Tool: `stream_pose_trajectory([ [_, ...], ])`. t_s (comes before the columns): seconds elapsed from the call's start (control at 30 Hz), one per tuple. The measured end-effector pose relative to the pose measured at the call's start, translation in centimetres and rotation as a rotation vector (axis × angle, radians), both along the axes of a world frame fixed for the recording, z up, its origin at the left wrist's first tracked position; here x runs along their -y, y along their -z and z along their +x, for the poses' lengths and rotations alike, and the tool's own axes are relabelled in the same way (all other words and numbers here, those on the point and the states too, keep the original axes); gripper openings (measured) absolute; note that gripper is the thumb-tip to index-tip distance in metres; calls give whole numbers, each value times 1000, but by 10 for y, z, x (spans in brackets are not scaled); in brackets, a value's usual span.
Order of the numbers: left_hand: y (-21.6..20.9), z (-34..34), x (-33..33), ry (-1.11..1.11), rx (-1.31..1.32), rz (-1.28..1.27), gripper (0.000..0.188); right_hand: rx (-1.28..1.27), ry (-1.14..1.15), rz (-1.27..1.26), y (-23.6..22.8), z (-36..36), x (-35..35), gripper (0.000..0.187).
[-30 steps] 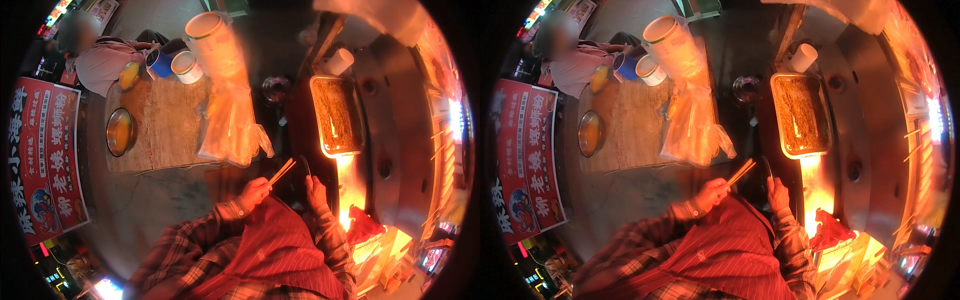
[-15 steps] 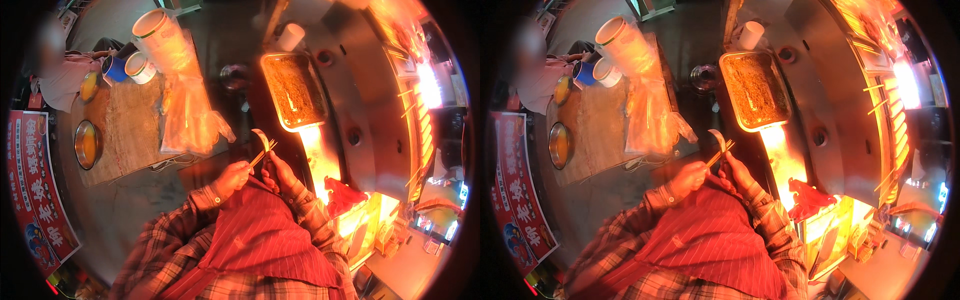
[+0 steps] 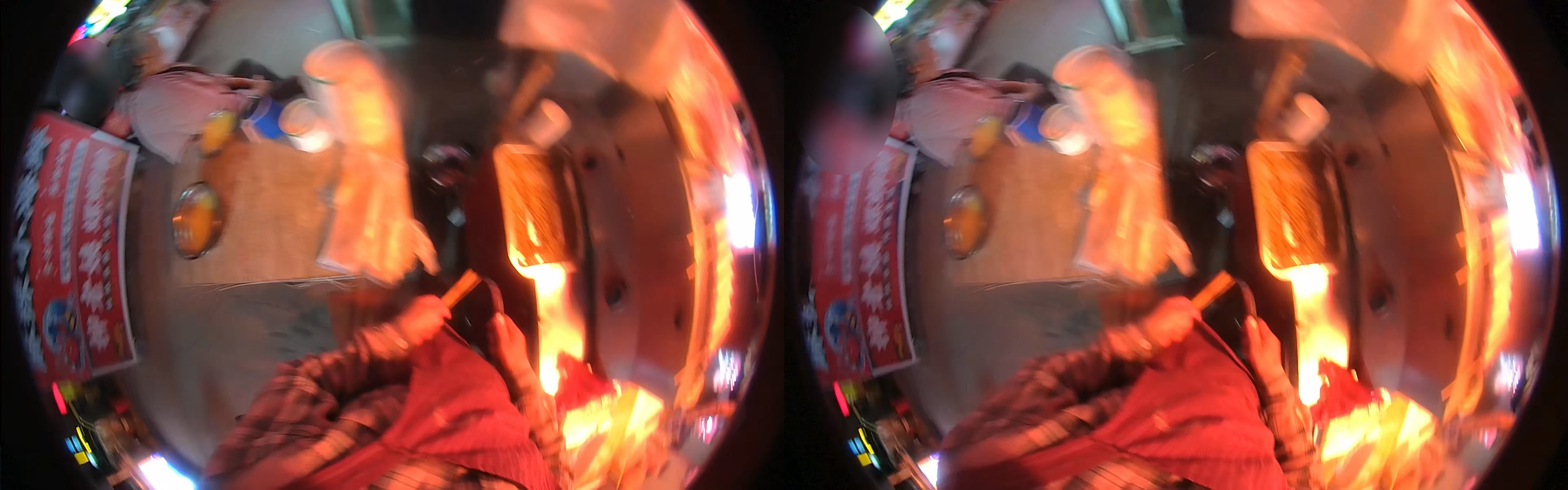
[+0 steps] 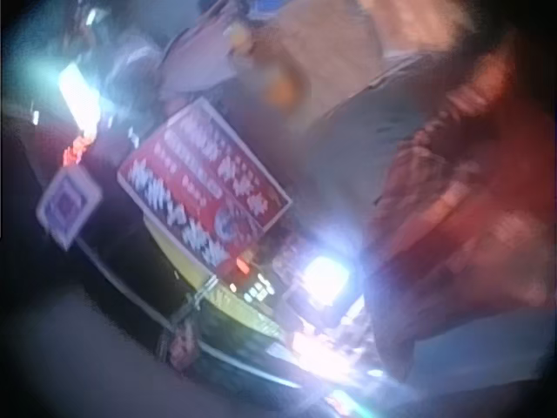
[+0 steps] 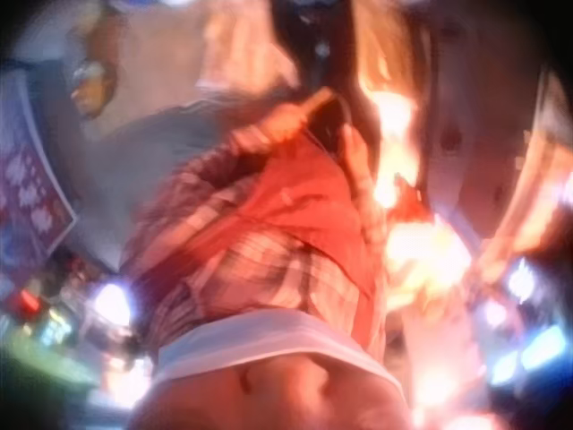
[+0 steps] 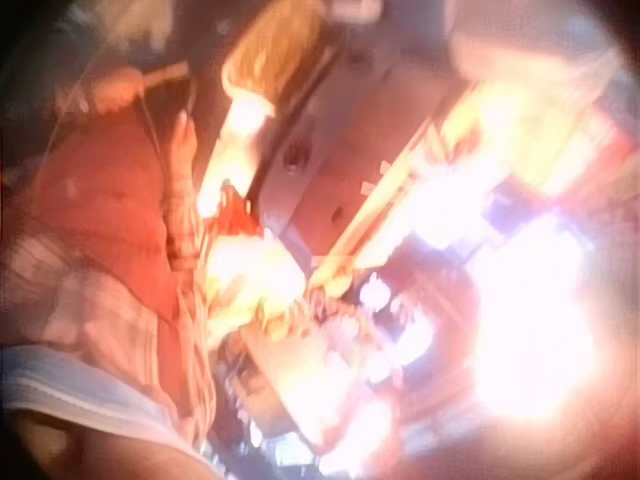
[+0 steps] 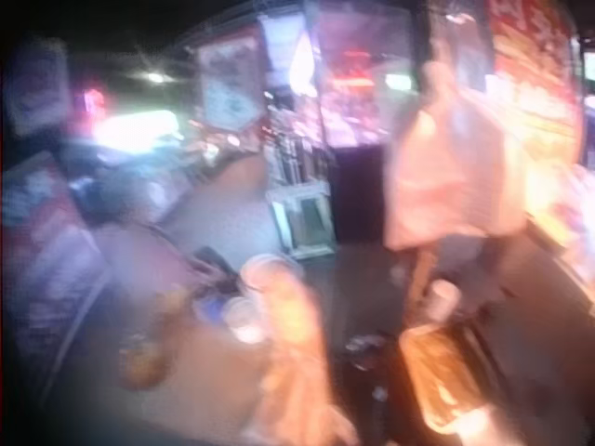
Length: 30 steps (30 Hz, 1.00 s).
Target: The person prepares and grills sausages on a street food cart. They use a knife to score the sausages, place them on skewers, and arrange them on a rotating grill. The person also uses tongs to adjust the sausages during cooking.
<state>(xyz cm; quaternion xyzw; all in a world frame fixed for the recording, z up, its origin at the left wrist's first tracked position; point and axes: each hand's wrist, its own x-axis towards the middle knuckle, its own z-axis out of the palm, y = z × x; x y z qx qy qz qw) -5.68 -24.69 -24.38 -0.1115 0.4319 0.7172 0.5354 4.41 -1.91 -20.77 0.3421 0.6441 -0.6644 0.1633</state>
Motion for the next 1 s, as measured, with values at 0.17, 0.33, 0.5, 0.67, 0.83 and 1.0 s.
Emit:
stream_pose_trajectory([
  [0.17, 4, 4, -20, 100, 53, -143, 22, -122, -181, -113, -4, -18, -3, 41],
  [0.33, 6, 4, -18, 222, 40, -157, 24, 103, -105, -112, 23, -17, -18, 48],
  [0.5, -14, 1, 2, 130, -30, -68, 19, 71, -249, 479, 60, 3, -43, 50],
  [0.67, -9, -1, 14, -2, -96, -8, 13, 64, -496, 668, -9, -7, -15, 45],
  [0.83, -42, -6, 3, 47, -105, -34, 13, -257, -311, 607, -49, 19, -22, 43],
  [1.0, -65, -16, -28, 305, -90, 13, 14, -262, -78, 680, -51, 79, -26, 61],
])
